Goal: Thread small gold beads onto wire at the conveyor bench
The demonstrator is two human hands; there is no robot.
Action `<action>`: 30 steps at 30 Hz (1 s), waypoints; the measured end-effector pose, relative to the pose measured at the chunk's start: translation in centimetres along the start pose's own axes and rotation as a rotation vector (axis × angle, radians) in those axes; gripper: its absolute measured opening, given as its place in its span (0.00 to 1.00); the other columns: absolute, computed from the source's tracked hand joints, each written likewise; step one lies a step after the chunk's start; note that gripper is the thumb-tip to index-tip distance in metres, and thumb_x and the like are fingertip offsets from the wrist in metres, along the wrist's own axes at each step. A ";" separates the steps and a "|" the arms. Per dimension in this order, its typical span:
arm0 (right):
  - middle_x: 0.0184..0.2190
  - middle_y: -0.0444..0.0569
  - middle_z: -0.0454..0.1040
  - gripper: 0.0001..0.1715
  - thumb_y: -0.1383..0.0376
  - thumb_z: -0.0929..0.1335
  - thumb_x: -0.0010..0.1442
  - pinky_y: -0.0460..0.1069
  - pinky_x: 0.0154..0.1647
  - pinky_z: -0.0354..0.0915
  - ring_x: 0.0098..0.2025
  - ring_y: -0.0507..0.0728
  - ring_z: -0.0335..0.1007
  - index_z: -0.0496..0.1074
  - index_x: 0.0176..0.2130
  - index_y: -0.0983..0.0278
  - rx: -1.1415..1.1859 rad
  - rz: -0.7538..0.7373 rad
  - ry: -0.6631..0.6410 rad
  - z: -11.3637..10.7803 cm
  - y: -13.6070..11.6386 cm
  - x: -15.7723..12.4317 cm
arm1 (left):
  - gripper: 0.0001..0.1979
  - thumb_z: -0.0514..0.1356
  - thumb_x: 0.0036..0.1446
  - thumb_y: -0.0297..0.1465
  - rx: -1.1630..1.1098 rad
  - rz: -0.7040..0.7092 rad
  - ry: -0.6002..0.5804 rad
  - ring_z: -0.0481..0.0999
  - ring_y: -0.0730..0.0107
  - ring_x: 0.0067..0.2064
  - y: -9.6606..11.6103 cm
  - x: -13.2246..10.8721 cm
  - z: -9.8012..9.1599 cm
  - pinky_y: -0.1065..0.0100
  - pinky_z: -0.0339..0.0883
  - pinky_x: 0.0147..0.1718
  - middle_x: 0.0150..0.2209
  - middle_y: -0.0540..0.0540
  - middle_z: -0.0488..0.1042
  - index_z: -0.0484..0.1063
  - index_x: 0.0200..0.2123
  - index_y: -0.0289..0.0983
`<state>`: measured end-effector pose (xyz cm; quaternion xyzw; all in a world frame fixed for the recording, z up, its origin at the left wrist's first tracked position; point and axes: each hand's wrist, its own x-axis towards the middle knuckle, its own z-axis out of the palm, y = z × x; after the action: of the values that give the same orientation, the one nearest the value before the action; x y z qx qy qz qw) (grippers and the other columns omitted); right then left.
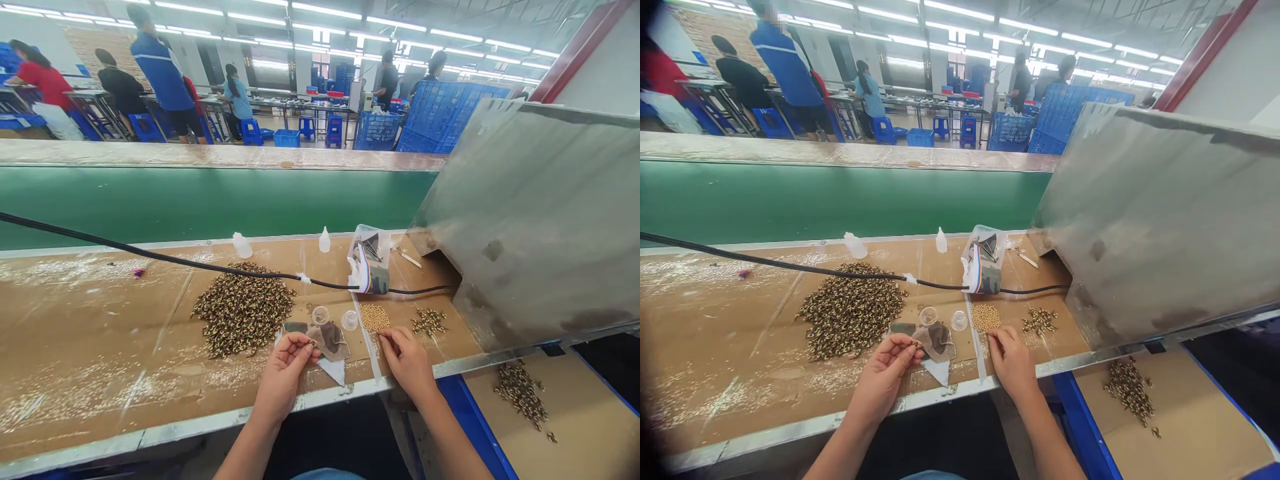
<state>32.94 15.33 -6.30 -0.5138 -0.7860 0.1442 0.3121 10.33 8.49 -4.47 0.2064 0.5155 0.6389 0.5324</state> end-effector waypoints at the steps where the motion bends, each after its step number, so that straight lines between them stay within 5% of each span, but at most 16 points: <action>1: 0.32 0.49 0.74 0.15 0.60 0.60 0.63 0.47 0.30 0.66 0.30 0.53 0.70 0.73 0.34 0.62 0.005 0.000 0.000 -0.1 0.0 0.0 | 0.15 0.70 0.38 0.35 0.001 0.002 0.001 0.74 0.72 0.28 0.0 0.0 0.0 0.71 0.69 0.29 0.25 0.50 0.73 0.70 0.27 0.36; 30: 0.27 0.47 0.73 0.13 0.61 0.61 0.58 0.47 0.25 0.61 0.23 0.52 0.67 0.72 0.29 0.61 -0.052 0.109 -0.042 -0.5 -0.7 0.0 | 0.15 0.70 0.38 0.34 0.007 -0.009 0.000 0.75 0.72 0.28 0.0 0.0 0.0 0.71 0.69 0.30 0.26 0.50 0.74 0.70 0.27 0.36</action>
<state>32.74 15.04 -5.56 -0.5607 -0.7667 0.1513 0.2736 10.36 8.49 -4.44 0.2062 0.5186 0.6347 0.5345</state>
